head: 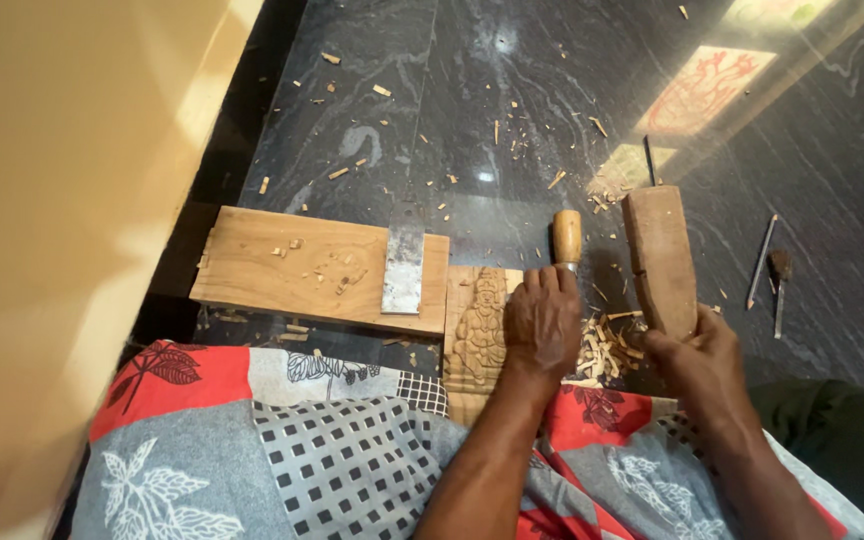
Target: The person carves a wooden block using a chisel and a wooden mallet. They repeatedly strike the chisel to shape the wood, creating wood shavings. The person occasionally switches to a knife to refine the carved details.
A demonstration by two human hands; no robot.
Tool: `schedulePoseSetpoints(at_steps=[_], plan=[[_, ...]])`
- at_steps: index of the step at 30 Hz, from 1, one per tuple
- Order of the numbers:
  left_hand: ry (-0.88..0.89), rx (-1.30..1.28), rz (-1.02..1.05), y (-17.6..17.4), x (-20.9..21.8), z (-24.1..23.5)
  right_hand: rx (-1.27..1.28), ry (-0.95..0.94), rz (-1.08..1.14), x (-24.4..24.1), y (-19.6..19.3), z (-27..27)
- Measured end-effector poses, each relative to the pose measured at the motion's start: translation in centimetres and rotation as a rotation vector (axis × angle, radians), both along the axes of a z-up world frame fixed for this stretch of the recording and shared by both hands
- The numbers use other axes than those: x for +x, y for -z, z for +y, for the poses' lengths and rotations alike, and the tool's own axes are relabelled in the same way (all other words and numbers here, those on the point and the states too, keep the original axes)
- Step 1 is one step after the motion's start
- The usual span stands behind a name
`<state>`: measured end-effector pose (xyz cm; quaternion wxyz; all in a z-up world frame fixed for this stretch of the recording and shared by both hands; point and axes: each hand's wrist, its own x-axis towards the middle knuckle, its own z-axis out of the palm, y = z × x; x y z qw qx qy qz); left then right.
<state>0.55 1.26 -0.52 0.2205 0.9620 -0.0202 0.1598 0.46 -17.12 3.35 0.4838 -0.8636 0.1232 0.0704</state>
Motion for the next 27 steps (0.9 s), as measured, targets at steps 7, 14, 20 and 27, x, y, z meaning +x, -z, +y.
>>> schedulePoseSetpoints(at_steps=[7, 14, 20, 27], plan=[[-0.01, 0.01, 0.097, 0.2, 0.3, 0.1, -0.109, -0.111, 0.002, -1.0, 0.6, 0.5], [-0.001, 0.004, 0.083, 1.1, 0.3, 0.0, -0.193, -0.159, 0.023, -1.5, 1.6, 1.1], [-0.036, 0.008, 0.092, 1.9, 0.6, -0.2, -0.168, -0.201, -0.032, -1.5, 2.2, 0.8], [-0.02, -0.03, -0.025, 1.2, 0.0, 0.2, -0.213, -0.205, -0.033, -1.2, 2.5, 0.7]])
